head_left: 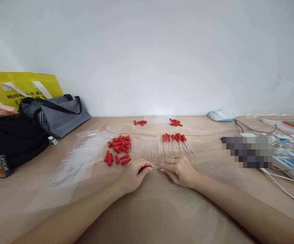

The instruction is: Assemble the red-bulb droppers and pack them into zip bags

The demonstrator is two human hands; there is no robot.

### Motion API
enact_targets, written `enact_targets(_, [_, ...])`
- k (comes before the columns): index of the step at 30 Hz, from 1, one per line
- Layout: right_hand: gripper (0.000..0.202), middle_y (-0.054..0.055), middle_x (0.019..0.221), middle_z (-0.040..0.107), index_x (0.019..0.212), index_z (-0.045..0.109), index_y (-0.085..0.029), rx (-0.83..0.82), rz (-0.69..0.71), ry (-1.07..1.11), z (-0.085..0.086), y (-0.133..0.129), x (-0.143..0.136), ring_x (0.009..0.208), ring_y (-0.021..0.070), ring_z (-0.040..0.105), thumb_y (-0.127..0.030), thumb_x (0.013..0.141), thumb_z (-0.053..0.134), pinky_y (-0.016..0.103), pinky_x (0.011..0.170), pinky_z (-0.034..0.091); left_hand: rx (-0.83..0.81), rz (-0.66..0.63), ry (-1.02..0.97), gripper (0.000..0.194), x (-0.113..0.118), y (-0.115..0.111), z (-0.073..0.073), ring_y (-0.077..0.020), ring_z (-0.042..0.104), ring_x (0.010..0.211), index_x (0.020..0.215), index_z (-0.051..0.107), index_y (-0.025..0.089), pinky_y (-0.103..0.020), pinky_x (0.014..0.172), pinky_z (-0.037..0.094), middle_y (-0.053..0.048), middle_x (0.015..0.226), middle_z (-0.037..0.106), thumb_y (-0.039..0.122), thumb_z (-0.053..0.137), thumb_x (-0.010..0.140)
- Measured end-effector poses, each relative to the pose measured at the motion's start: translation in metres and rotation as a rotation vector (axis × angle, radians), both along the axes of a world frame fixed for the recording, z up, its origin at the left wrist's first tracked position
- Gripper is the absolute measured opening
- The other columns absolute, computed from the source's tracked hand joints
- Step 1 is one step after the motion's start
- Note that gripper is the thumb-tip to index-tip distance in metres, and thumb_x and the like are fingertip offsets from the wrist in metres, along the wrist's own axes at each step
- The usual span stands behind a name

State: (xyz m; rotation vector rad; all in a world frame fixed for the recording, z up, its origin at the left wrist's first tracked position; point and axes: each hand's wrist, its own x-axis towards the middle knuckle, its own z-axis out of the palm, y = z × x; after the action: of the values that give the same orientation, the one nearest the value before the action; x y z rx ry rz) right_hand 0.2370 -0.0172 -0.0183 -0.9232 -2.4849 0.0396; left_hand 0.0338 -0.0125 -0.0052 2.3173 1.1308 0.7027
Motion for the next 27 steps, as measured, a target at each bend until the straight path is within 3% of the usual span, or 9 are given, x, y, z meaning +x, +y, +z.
enact_targets(5, [0.027, 0.002, 0.071, 0.06, 0.086, 0.06, -0.019, 0.061, 0.027, -0.017, 0.001, 0.0, -0.001, 0.057, 0.0094, 0.05, -0.025, 0.086, 0.033, 0.023, 0.052, 0.027, 0.07, -0.08, 0.046, 0.019, 0.0, -0.004, 0.002, -0.0129, 0.053, 0.065, 0.075, 0.057, 0.016, -0.023, 0.062, 0.04, -0.001, 0.068, 0.057, 0.023, 0.041, 0.082])
enact_targets(13, [0.025, 0.003, 0.068, 0.056, 0.082, 0.056, -0.017, -0.024, 0.094, 0.043, -0.006, -0.002, -0.008, 0.062, 0.0124, 0.051, -0.022, 0.086, 0.032, 0.023, 0.057, 0.036, 0.112, -0.174, 0.062, 0.022, 0.001, -0.008, 0.002, -0.0133, 0.052, 0.066, 0.075, 0.055, 0.015, -0.023, 0.062, 0.041, -0.003, 0.071, 0.057, 0.024, 0.038, 0.084])
enact_targets(18, [0.025, 0.004, 0.073, 0.057, 0.088, 0.056, -0.017, -0.084, 0.09, 0.072, -0.007, 0.001, -0.008, 0.066, 0.0128, 0.052, -0.024, 0.088, 0.032, 0.022, 0.059, 0.039, 0.098, -0.168, 0.056, 0.023, 0.001, -0.004, 0.001, -0.0138, 0.053, 0.069, 0.078, 0.057, 0.016, -0.024, 0.065, 0.042, -0.004, 0.074, 0.058, 0.025, 0.037, 0.085])
enact_targets(24, [0.026, 0.005, 0.077, 0.054, 0.09, 0.058, -0.016, -0.058, 0.051, -0.051, 0.005, 0.001, -0.007, 0.07, 0.0135, 0.051, -0.024, 0.087, 0.034, 0.025, 0.064, 0.04, 0.136, -0.14, 0.051, 0.021, -0.004, 0.003, 0.001, -0.0154, 0.054, 0.079, 0.086, 0.059, 0.017, -0.028, 0.074, 0.043, -0.004, 0.083, 0.06, 0.024, 0.039, 0.084])
enact_targets(27, [0.023, 0.006, 0.077, 0.054, 0.086, 0.059, -0.015, -0.03, -0.027, -0.089, 0.01, 0.006, 0.0, 0.071, 0.0148, 0.051, -0.021, 0.085, 0.037, 0.026, 0.065, 0.039, 0.154, -0.046, 0.041, 0.024, -0.008, 0.003, 0.0, -0.0161, 0.053, 0.085, 0.104, 0.052, 0.019, -0.03, 0.078, 0.042, -0.005, 0.096, 0.057, 0.023, 0.043, 0.082])
